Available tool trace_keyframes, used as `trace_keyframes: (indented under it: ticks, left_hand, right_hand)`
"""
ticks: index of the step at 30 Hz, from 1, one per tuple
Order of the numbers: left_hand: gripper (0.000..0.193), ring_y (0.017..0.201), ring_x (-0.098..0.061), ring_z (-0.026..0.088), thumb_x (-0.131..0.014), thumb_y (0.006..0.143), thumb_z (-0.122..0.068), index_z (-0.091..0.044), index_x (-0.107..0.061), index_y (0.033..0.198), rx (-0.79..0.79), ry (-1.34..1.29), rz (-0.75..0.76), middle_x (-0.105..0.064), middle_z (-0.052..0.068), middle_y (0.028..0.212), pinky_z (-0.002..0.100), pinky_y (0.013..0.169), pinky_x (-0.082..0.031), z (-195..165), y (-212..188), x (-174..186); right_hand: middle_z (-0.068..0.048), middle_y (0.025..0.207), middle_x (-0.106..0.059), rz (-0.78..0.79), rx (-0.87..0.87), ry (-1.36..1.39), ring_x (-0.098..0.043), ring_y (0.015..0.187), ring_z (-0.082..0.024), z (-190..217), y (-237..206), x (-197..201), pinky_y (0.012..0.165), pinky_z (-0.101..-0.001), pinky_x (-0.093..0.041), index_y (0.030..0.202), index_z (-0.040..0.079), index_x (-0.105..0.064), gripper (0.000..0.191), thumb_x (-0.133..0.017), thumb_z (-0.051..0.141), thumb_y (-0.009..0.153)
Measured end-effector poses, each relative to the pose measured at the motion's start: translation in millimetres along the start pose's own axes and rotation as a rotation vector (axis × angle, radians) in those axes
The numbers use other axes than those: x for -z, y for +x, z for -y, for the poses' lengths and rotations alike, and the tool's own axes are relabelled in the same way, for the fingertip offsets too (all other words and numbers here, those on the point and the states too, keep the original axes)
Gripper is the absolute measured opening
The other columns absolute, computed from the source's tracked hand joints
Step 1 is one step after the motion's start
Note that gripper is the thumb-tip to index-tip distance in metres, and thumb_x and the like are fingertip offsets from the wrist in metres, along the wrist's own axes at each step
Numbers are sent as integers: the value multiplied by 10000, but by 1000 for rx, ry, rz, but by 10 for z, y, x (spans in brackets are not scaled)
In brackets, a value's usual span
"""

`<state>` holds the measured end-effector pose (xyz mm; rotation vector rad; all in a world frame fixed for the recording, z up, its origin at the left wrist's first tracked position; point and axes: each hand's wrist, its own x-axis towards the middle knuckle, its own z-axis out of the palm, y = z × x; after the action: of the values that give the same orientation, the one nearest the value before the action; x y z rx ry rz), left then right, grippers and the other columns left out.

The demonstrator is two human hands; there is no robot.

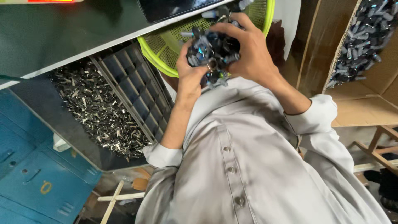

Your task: The person sits at a workbench and sorts small metal fittings from a large cardboard box, picking up handfuls into a green colander and inspecting individual pieces between their fingers. They place selected pieces on the machine table beside a small press and continue sorting through the pile.

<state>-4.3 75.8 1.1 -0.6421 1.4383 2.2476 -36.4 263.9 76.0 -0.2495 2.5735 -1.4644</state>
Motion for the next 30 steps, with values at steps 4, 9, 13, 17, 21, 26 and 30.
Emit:
trace_keyframes:
  ticks: [4, 9, 13, 17, 21, 26, 30]
  left_hand:
    - [748, 1055, -687, 260, -740, 727, -1, -105, -461, 1413, 208, -259, -102, -684, 114, 1172, 478, 887, -599, -114, 163, 176]
    - [615, 1263, -641, 322, -773, 913, -150, -112, -513, 1469, -128, 762, -15, -616, 128, 1411, 440, 1070, -514, -390, 82, 311]
    - [516, 1322, -614, 423, -761, 998, -231, -98, -547, 1448, -496, 1350, -21, -549, 178, 1457, 459, 1138, -497, -329, 57, 268]
    - [598, 1133, -638, 527, -748, 964, -263, -57, -486, 1460, -491, 1465, -61, -315, 344, 1569, 497, 909, -568, -211, 89, 176]
    - [679, 916, -691, 535, -746, 945, -297, -63, -434, 1501, -343, 1540, -19, -290, 371, 1571, 491, 713, -607, -165, -84, 83]
    - [836, 830, -694, 526, -785, 844, -367, -49, -377, 1501, -242, 1647, 53, -288, 406, 1527, 520, 678, -592, -34, -277, -126]
    - [856, 857, -692, 520, -802, 855, -417, -73, -384, 1517, -207, 1744, 82, -334, 369, 1516, 538, 694, -580, 3, -176, -159]
  right_hand:
    - [-282, 1515, -446, -8, 33, -116, -591, 1242, -476, -252, -90, -41, 1021, -456, -541, 1502, 107, -532, 960, -926, 63, 628]
    - [-130, 1424, -663, -109, -396, 106, -741, 1082, -277, -502, -417, -53, 951, -370, -592, 1592, 178, -403, 754, -724, 66, 919]
    - [-160, 1225, -641, -615, 8, -284, -710, 1033, -302, -782, -563, -318, 895, -364, -585, 1435, 72, -455, 606, -832, -13, 968]
    - [-177, 1116, -656, -615, -154, -36, -676, 1010, -257, -1081, -678, -469, 910, -327, -569, 1318, -8, -447, 463, -782, 22, 1001]
    - [-98, 1015, -703, -404, -485, 241, -663, 889, -128, -1211, -1041, -503, 797, -274, -550, 1290, -4, -479, 354, -678, 63, 1005]
    - [-70, 1141, -671, -547, -460, 364, -632, 1017, -118, -1389, -1345, -575, 898, -256, -541, 1341, 3, -510, 362, -675, 16, 1019]
    - [-53, 1175, -641, -583, -409, 555, -624, 1064, -124, -1532, -1315, -625, 951, -251, -534, 1334, 1, -506, 349, -655, -32, 1020]
